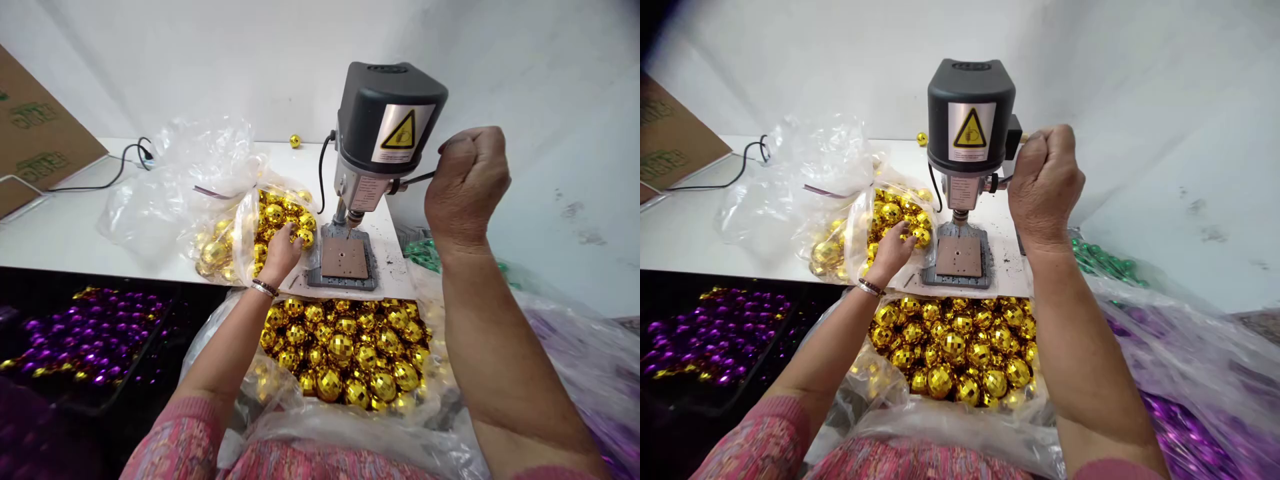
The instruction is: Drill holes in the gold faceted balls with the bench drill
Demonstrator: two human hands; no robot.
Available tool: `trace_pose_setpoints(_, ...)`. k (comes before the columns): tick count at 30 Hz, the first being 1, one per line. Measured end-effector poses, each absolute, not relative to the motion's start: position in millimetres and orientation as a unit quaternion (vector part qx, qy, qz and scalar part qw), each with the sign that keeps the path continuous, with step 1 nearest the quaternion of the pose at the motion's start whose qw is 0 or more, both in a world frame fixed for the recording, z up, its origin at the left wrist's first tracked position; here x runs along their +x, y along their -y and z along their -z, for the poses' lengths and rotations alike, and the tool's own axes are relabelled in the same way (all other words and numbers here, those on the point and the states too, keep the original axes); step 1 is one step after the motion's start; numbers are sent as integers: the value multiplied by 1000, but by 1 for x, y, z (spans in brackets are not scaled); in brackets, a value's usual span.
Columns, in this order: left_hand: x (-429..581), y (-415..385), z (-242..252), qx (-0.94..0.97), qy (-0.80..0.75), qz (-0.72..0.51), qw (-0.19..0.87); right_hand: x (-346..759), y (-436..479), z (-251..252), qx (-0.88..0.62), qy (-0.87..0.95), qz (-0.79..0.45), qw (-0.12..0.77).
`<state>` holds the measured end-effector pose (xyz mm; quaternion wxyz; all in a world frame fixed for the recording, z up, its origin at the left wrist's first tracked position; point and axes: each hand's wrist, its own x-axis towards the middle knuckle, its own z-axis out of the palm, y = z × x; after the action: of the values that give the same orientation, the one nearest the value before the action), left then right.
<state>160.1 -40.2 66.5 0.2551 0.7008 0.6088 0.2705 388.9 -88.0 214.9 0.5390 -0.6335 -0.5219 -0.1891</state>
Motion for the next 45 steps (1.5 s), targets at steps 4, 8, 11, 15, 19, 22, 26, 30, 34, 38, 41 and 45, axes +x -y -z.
trace_pose_setpoints(4, 167, 28, -62, 758, -583, -163, 243, 396, 83, -208, -595, 532, 233, 556)
trace_pose_setpoints(8, 170, 32, -65, 775, -588, -130, 194, 397, 84, -207, -593, 540, 229, 552)
trace_pose_setpoints(11, 165, 38, -72, 762, -568, -199, 240, 398, 85, -207, -593, 552, 218, 544)
trace_pose_setpoints(15, 160, 45, -78, 609, -449, -330, 564, 397, 86, -208, -601, 550, 221, 537)
trace_pose_setpoints(19, 168, 47, -74, 433, -355, -326, 762, 395, 88, -210, -628, 547, 202, 516)
trace_pose_setpoints(22, 177, 45, -67, 435, -371, -308, 761, 394, 89, -210, -627, 552, 195, 515)
trace_pose_setpoints(26, 187, 40, -57, 566, -404, -308, 649, 395, 89, -208, -614, 556, 187, 528)
trace_pose_setpoints(30, 196, 35, -51, 691, -447, -287, 489, 393, 90, -207, -610, 551, 192, 535)
trace_pose_setpoints(34, 202, 37, -51, 769, -461, -241, 372, 389, 91, -208, -607, 547, 203, 540)
trace_pose_setpoints(38, 208, 40, -53, 800, -452, -225, 326, 386, 94, -210, -614, 546, 186, 539)
trace_pose_setpoints(41, 214, 41, -55, 812, -450, -218, 302, 384, 97, -211, -626, 543, 168, 534)
trace_pose_setpoints(45, 218, 44, -58, 813, -449, -222, 295, 383, 99, -212, -631, 549, 158, 525)
